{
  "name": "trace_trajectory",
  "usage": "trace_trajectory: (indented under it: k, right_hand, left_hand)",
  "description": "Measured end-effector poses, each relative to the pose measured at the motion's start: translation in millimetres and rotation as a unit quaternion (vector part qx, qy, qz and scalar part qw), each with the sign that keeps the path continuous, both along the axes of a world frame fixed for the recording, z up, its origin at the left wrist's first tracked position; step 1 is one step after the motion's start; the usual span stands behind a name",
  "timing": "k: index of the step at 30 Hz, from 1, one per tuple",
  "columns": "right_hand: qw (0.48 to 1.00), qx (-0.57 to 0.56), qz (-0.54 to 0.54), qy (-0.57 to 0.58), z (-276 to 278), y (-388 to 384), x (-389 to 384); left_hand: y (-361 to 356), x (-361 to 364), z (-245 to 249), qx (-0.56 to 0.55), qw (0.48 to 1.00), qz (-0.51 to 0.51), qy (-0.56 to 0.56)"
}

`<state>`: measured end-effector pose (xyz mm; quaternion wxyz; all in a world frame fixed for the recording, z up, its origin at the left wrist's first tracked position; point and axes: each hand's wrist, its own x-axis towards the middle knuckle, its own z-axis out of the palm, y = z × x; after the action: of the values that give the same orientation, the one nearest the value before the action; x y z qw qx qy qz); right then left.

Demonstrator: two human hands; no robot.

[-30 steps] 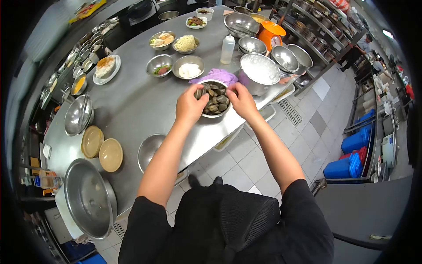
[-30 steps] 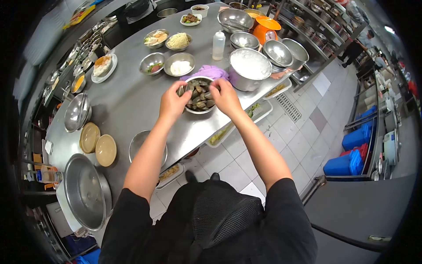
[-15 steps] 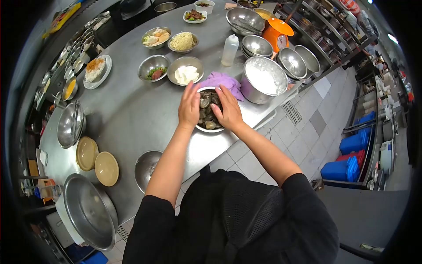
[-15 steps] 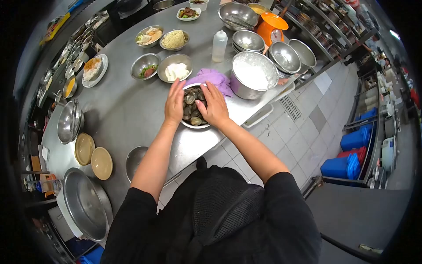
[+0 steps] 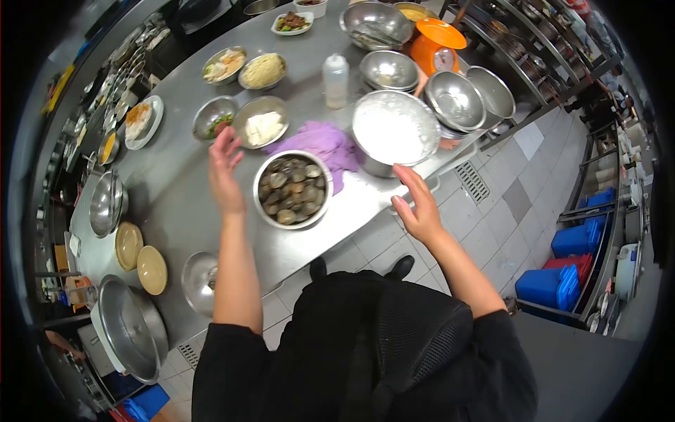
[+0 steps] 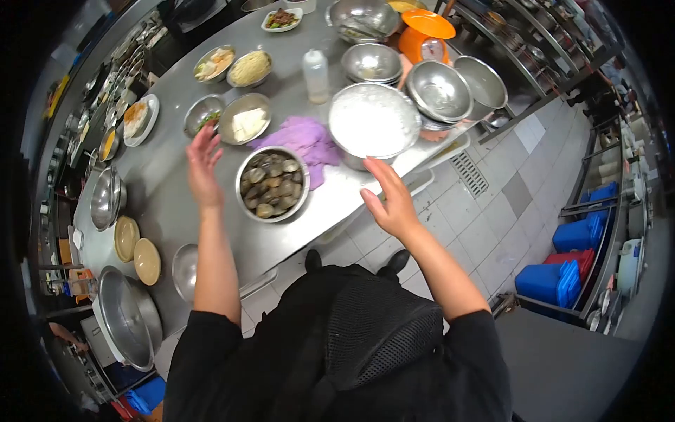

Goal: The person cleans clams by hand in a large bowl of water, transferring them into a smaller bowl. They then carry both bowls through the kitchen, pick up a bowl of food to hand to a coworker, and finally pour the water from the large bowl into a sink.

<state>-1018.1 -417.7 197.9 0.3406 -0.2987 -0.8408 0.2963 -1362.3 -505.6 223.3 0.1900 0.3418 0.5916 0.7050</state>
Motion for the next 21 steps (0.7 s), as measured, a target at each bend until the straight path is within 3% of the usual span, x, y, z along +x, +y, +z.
trace_trajectory:
  k: [2, 4, 7, 9, 10, 12, 17, 18, 21]
  right_hand:
    - [0.998, -0.051, -0.03, 0.009, -13, 16, 62]
    - [0.995, -0.065, -0.081, 0.004, -25, 39, 123]
    - [0.988, -0.089, -0.125, 0.025, -53, 85, 210]
    - [0.99, -0.063, -0.127, 0.015, -53, 124, 244]
    - [0.99, -0.055, -0.129, -0.001, -37, 140, 254]
    - [0.993, -0.035, -0.115, 0.014, -21, 181, 261]
    - [0.991, 0.09, -0.096, -0.013, 8, 287, 244]
    - [0.996, 0.034, -0.086, -0.002, 15, 300, 233]
    - [0.978, 0.164, -0.044, -0.122, 5, 347, 207]
  left_hand:
    - [-7, 41, 18, 0.016, 0.999, -0.038, 0.031]
    - [-12, 89, 17, -0.002, 0.989, -0.147, 0.029]
    - [-8, 181, 5, -0.12, 0.928, -0.347, -0.058]
    - [11, 247, -9, -0.268, 0.859, -0.434, 0.05]
    - [19, 273, -19, -0.29, 0.827, -0.459, 0.146]
    - [39, 315, -21, -0.32, 0.783, -0.495, 0.199]
    - [91, 358, -14, -0.277, 0.834, -0.447, 0.167]
    - [106, 363, -13, -0.262, 0.831, -0.461, 0.166]
    - [149, 374, -1, -0.229, 0.86, -0.44, 0.123]
